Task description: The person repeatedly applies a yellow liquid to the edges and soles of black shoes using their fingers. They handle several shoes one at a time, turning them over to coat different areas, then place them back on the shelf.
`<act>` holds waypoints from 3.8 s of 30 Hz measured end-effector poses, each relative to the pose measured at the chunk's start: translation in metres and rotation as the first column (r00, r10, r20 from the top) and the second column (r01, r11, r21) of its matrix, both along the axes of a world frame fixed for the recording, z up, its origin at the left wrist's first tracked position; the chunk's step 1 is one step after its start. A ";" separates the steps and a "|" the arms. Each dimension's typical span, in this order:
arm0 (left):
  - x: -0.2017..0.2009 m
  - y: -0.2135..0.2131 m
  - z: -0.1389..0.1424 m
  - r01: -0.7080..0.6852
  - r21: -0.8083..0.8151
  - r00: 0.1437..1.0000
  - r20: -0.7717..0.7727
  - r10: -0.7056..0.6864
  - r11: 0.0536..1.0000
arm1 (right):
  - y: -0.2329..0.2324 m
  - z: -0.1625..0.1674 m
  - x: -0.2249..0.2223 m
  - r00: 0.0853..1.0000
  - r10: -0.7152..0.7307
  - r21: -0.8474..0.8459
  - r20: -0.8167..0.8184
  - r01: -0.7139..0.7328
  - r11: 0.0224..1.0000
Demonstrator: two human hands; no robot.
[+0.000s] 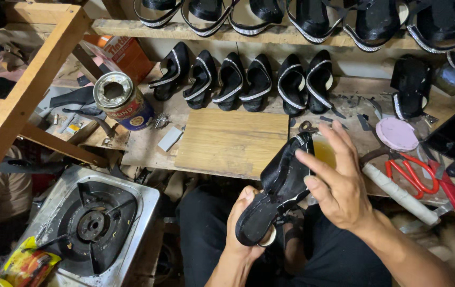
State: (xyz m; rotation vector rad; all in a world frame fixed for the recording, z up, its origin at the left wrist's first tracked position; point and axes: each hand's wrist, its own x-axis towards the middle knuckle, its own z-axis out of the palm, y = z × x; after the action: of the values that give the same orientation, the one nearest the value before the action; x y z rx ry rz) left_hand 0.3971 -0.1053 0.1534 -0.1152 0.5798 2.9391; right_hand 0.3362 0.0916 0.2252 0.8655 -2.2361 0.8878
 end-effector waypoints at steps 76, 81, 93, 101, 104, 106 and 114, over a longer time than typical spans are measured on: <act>-0.026 0.044 -0.002 -0.219 -0.582 0.930 -0.368 -0.013 0.783 | 0.063 -0.031 0.033 0.486 0.780 -0.909 0.393 0.331 0.252; -0.025 0.025 -0.015 -0.136 -0.667 0.930 -0.341 -0.138 0.733 | 0.137 -0.043 -0.042 0.711 0.476 -0.846 0.518 0.345 0.406; 0.004 0.010 -0.156 0.297 -0.733 0.930 0.077 -0.360 0.612 | 0.189 -0.065 -0.144 0.609 0.232 -0.637 0.759 0.621 0.457; 0.002 0.018 -0.143 0.268 -0.959 0.903 0.219 -0.368 0.086 | 0.169 -0.028 -0.196 0.621 0.024 -0.577 0.784 0.713 0.398; 0.003 0.023 -0.129 0.130 -0.988 0.884 0.151 -0.442 -0.078 | 0.166 -0.016 -0.210 0.628 -0.036 -0.579 0.777 0.737 0.349; 0.006 0.025 -0.124 0.177 -0.972 0.883 0.227 -0.412 -0.156 | 0.163 -0.012 -0.217 0.613 -0.022 -0.584 0.790 0.763 0.276; -0.005 0.026 -0.129 0.224 -0.942 0.867 0.309 -0.392 -0.249 | 0.164 -0.016 -0.238 0.558 -0.110 -0.519 0.822 0.815 0.258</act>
State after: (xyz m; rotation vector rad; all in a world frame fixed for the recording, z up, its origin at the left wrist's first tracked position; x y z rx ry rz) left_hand 0.3919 -0.0798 0.0243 0.0717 2.3510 1.1877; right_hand 0.0978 0.2556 0.2094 -0.8425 -1.7686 1.9279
